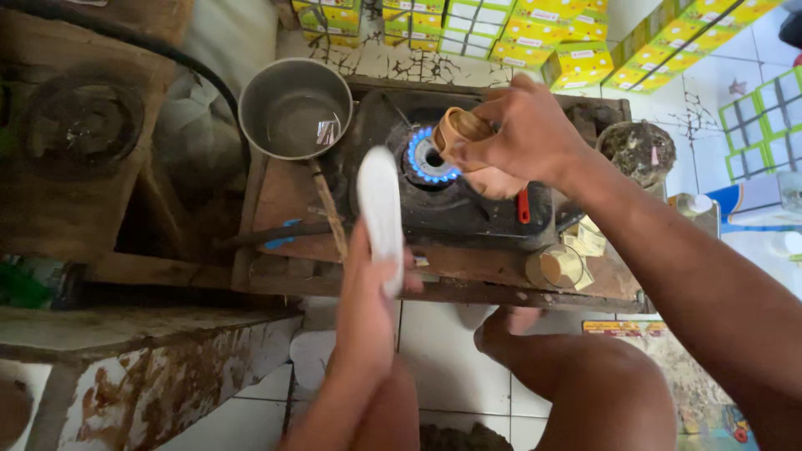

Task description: The person sits on the floor and assembles a child's sandal: they hold the leather upper on a last, heat the white rubber sole over a gas burner, press the upper onto the sole, and trim the sole edge with a knife, repeating heating and pressing before setting the finished sandal on the work table.

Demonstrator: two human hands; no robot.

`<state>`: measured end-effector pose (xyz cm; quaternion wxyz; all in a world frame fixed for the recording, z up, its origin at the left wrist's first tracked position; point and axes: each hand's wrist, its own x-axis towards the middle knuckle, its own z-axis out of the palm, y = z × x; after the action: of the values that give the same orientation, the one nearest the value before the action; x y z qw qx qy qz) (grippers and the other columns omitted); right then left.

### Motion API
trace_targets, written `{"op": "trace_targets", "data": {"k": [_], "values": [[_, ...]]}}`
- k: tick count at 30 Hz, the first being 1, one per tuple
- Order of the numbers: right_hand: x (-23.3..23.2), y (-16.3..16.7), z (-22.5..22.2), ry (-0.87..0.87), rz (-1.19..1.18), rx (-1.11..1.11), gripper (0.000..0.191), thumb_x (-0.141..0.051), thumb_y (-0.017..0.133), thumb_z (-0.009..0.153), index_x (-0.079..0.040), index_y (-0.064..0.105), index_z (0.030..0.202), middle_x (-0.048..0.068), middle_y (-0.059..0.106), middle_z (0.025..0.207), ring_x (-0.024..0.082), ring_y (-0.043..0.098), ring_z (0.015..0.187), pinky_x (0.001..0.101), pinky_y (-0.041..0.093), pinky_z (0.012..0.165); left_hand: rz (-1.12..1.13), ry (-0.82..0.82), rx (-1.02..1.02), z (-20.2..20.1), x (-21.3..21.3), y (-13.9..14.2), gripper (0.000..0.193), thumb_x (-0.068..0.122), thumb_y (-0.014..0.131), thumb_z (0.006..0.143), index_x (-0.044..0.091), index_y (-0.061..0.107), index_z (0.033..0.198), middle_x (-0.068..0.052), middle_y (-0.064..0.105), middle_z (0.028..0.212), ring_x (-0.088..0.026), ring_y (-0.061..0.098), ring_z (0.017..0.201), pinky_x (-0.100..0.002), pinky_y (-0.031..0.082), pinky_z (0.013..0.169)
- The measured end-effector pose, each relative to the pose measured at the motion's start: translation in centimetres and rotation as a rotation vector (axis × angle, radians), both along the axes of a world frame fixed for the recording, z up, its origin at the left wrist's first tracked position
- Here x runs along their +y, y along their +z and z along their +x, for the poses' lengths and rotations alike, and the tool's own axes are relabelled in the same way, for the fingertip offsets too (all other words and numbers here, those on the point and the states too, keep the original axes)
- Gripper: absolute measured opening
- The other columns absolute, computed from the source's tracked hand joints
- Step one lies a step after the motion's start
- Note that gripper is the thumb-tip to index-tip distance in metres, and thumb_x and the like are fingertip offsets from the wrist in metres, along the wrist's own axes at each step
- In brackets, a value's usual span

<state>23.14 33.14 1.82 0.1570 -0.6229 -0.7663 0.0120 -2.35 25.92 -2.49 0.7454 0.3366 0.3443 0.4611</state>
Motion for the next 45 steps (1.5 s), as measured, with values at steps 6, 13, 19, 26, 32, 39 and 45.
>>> {"op": "trace_targets", "data": {"k": [6, 13, 19, 26, 32, 39, 45], "values": [[-4.7, 0.4, 0.8, -0.348, -0.440, 0.283, 0.050, -0.049, 0.082, 0.076, 0.000, 0.074, 0.078, 0.016, 0.065, 0.066, 0.024, 0.056, 0.060, 0.0423, 0.044, 0.058, 1.017, 0.330, 0.825, 6.4, 8.0, 1.0, 0.073, 0.006, 0.076, 0.085, 0.012, 0.050, 0.153, -0.018, 0.058, 0.136, -0.035, 0.058, 0.121, -0.043, 0.047, 0.105], [-9.4, 0.8, 3.8, -0.195, -0.245, 0.699, 0.044, -0.045, 0.080, 0.078, -0.007, 0.079, 0.099, 0.001, 0.076, 0.077, 0.004, 0.064, 0.069, 0.0303, 0.051, 0.061, 0.841, 0.263, 0.738, 6.6, 8.0, 0.7, 0.079, 0.003, 0.082, 0.082, 0.004, 0.046, 0.152, -0.018, 0.059, 0.143, -0.032, 0.059, 0.131, -0.039, 0.045, 0.112], [-1.8, 1.0, 0.1, -0.294, -0.109, 0.527, 0.039, -0.040, 0.080, 0.086, -0.001, 0.077, 0.089, 0.007, 0.063, 0.062, 0.008, 0.050, 0.059, 0.0323, 0.043, 0.056, 0.572, 0.326, 0.111, 1.8, 6.2, 1.2, 0.062, 0.000, 0.076, 0.095, 0.005, 0.048, 0.151, -0.015, 0.058, 0.138, -0.022, 0.057, 0.125, -0.034, 0.048, 0.111], [6.7, 1.1, -7.7, -0.087, 0.449, 0.241, 0.039, -0.044, 0.087, 0.081, -0.007, 0.078, 0.089, 0.013, 0.070, 0.089, 0.035, 0.057, 0.089, 0.0482, 0.044, 0.077, -0.194, 0.059, -0.375, -1.3, -4.2, 1.7, 0.039, 0.023, 0.046, 0.107, 0.004, 0.046, 0.141, -0.024, 0.067, 0.119, -0.038, 0.069, 0.104, -0.052, 0.057, 0.090], [5.6, 0.1, -8.0, -0.139, 0.197, -0.180, 0.045, -0.056, 0.075, 0.089, -0.013, 0.078, 0.076, 0.014, 0.071, 0.086, 0.039, 0.056, 0.101, 0.0570, 0.034, 0.089, -0.276, -0.082, -0.504, -2.9, -5.6, 0.5, 0.066, 0.049, 0.027, 0.107, 0.000, 0.043, 0.149, -0.024, 0.062, 0.139, -0.037, 0.061, 0.126, -0.051, 0.047, 0.109], [-2.6, 2.4, -2.7, -0.374, -0.409, 0.502, 0.041, -0.041, 0.080, 0.077, -0.005, 0.077, 0.096, 0.012, 0.072, 0.087, 0.036, 0.067, 0.093, 0.0492, 0.051, 0.080, -0.195, -0.188, -0.593, -3.0, -5.9, 0.8, 0.065, 0.053, 0.028, 0.107, 0.011, 0.036, 0.156, -0.023, 0.055, 0.145, -0.037, 0.056, 0.131, -0.053, 0.045, 0.111], [-19.2, -1.5, -2.4, -0.149, -0.306, 2.199, 0.074, -0.054, 0.054, 0.099, -0.003, 0.046, 0.153, 0.020, 0.062, 0.137, 0.032, 0.065, 0.116, 0.0448, 0.052, 0.099, -0.131, -0.278, -0.554, -2.2, -8.0, 2.2, 0.066, 0.054, 0.029, 0.107, 0.012, 0.034, 0.158, -0.023, 0.055, 0.145, -0.036, 0.057, 0.130, -0.054, 0.046, 0.109]]}}
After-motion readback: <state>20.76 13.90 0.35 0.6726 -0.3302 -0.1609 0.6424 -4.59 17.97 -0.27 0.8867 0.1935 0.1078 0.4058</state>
